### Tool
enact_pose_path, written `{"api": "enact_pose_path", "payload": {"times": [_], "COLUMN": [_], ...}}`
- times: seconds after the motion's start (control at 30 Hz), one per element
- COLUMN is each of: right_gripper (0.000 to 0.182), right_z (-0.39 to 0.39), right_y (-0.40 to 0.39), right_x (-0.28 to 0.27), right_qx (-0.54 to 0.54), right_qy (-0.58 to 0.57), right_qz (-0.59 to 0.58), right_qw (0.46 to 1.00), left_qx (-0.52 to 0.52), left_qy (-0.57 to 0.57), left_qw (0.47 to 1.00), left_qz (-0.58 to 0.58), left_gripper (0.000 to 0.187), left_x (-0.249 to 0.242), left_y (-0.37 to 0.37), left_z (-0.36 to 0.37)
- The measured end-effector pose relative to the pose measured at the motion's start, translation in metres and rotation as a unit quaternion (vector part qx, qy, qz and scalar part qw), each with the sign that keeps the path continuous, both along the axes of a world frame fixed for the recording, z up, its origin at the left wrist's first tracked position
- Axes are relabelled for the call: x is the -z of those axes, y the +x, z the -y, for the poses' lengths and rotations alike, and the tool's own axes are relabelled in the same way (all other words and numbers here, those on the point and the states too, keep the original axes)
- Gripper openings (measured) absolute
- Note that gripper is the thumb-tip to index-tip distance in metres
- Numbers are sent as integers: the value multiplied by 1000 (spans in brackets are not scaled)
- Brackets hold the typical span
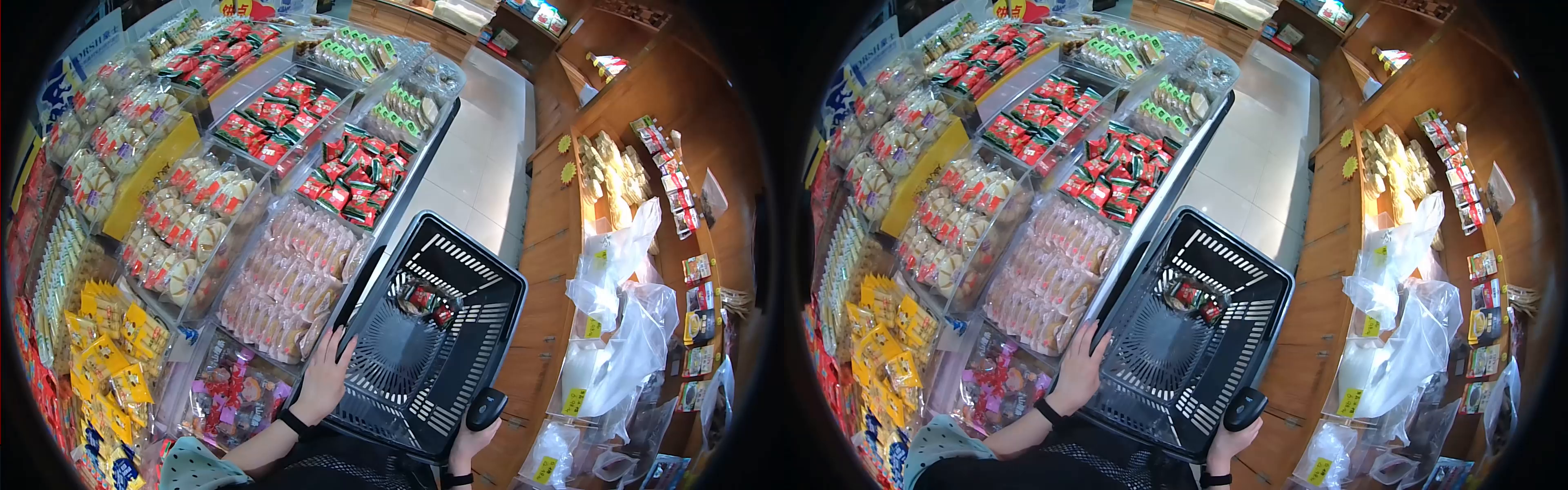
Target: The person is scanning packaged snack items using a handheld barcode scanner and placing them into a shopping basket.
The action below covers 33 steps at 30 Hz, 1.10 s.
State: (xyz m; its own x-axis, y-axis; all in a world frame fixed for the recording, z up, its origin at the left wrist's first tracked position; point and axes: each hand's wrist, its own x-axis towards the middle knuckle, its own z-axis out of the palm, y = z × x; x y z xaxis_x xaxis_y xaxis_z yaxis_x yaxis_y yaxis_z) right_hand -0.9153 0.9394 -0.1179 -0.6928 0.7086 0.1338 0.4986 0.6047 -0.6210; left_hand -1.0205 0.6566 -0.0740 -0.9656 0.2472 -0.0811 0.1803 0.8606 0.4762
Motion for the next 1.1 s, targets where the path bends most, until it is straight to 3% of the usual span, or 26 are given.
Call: {"api": "enact_pose_path", "payload": {"times": [0.5,0.77,0.97,1.1], "right_gripper": [42,44,41,45], "right_z": [-56,-95,-104,-107], "right_y": [-100,-190,-220,-214], "right_x": [9,15,28,31], "right_qx": [-38,-82,-101,-91], "right_qy": [2,38,-34,-92], "right_qz": [-19,-10,-46,-54], "right_qw": [999,996,993,990], "left_qx": [14,16,17,3], "left_qy": [-16,-41,-83,-112], "left_qw": [998,986,979,980], "left_qz": [-67,-163,-183,-167], "left_gripper": [69,54,41,44], "left_x": [14,44,50,41], "left_y": [-72,-153,-184,-173], "left_z": [-47,-78,-80,-89]}}
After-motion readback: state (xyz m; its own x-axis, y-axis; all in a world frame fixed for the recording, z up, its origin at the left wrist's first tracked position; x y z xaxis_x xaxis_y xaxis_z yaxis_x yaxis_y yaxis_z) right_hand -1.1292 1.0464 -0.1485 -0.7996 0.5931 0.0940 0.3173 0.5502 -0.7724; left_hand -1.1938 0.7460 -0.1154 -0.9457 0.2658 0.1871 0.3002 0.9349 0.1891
